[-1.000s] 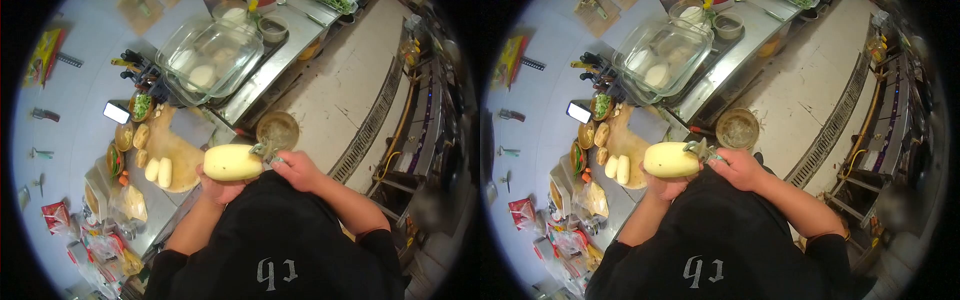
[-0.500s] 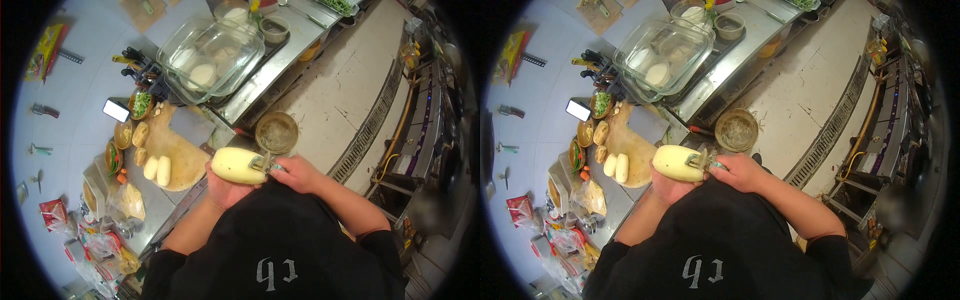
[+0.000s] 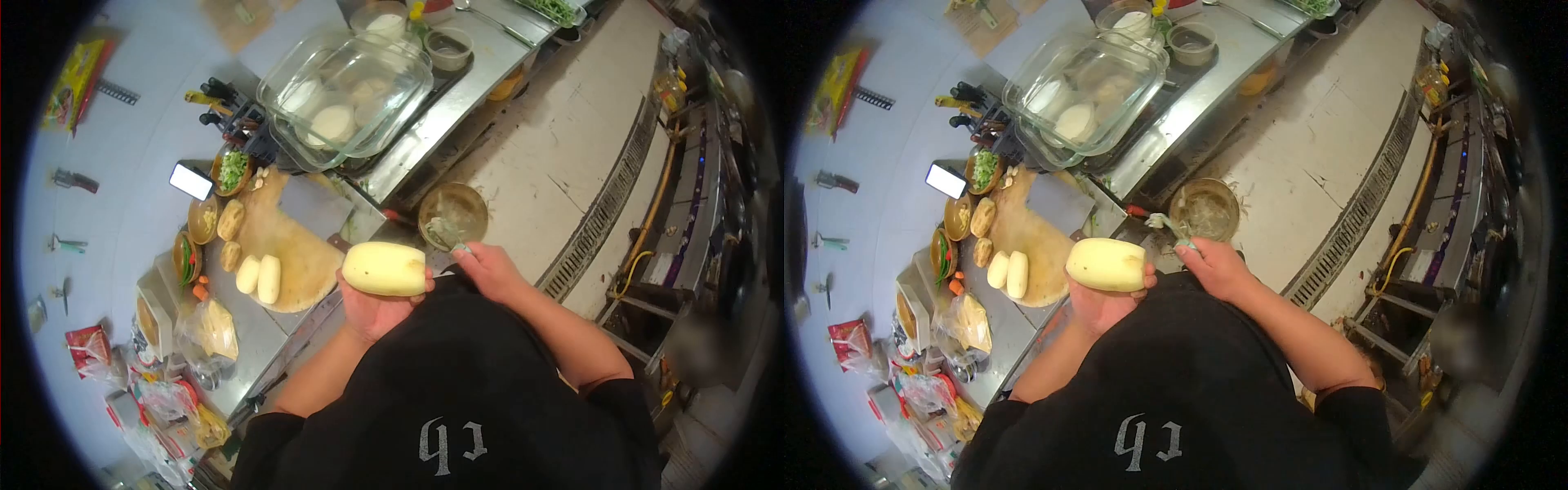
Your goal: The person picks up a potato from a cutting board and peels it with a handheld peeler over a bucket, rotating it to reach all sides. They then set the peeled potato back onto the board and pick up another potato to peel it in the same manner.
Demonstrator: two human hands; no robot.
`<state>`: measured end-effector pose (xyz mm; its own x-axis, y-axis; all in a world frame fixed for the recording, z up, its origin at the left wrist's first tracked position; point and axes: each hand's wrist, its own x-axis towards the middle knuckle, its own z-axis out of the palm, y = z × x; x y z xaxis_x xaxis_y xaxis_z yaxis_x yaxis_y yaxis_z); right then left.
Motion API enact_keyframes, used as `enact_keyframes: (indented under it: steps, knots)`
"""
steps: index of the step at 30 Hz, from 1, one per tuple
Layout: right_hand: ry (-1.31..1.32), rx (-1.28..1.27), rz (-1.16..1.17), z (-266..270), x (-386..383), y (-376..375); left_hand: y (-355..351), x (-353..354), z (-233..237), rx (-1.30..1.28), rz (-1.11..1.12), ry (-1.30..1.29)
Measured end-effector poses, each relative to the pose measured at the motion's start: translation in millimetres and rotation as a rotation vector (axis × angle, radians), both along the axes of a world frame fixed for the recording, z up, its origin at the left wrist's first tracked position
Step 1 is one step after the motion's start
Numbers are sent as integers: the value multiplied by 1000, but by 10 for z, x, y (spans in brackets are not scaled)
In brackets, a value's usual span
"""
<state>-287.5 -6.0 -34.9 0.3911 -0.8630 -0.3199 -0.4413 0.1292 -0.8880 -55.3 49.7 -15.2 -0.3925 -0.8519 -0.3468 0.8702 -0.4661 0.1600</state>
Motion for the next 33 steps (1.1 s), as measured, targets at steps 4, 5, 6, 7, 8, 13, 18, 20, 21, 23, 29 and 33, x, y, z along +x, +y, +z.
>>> enact_keyframes:
  steps: [4,5,6,7,8,13,18,20,21,23,29,33]
  knots:
    - [-44,-103,201,302,15,9,-12,-17,-13,-5,-16,37]
    - [-48,-102,205,342,39,10,-8,-31,1,-47,3,30]
    - [-72,-157,252,376,56,12,-11,-34,0,-47,3,28]
    - [-94,-212,295,390,54,13,-19,-45,-4,-17,32,52]
    - [-93,-210,291,369,42,13,-21,-56,-8,13,58,76]
    - [-6,-195,292,259,-7,-5,-32,-21,-51,-4,-13,-14]
    - [87,-105,102,5,-33,-57,-13,-154,161,17,17,-150]
    - [19,-48,28,58,-25,3,22,-58,-37,-18,9,-114]
    - [-24,-57,61,88,-31,-7,-55,-20,-103,-71,-29,-75]
    - [-65,-62,87,149,-45,17,-86,0,-171,-177,-78,-20]
    - [-154,-145,109,411,110,5,-125,-156,149,-21,110,-137]
    - [-97,-36,-96,180,97,-24,-127,-95,60,-81,62,-121]
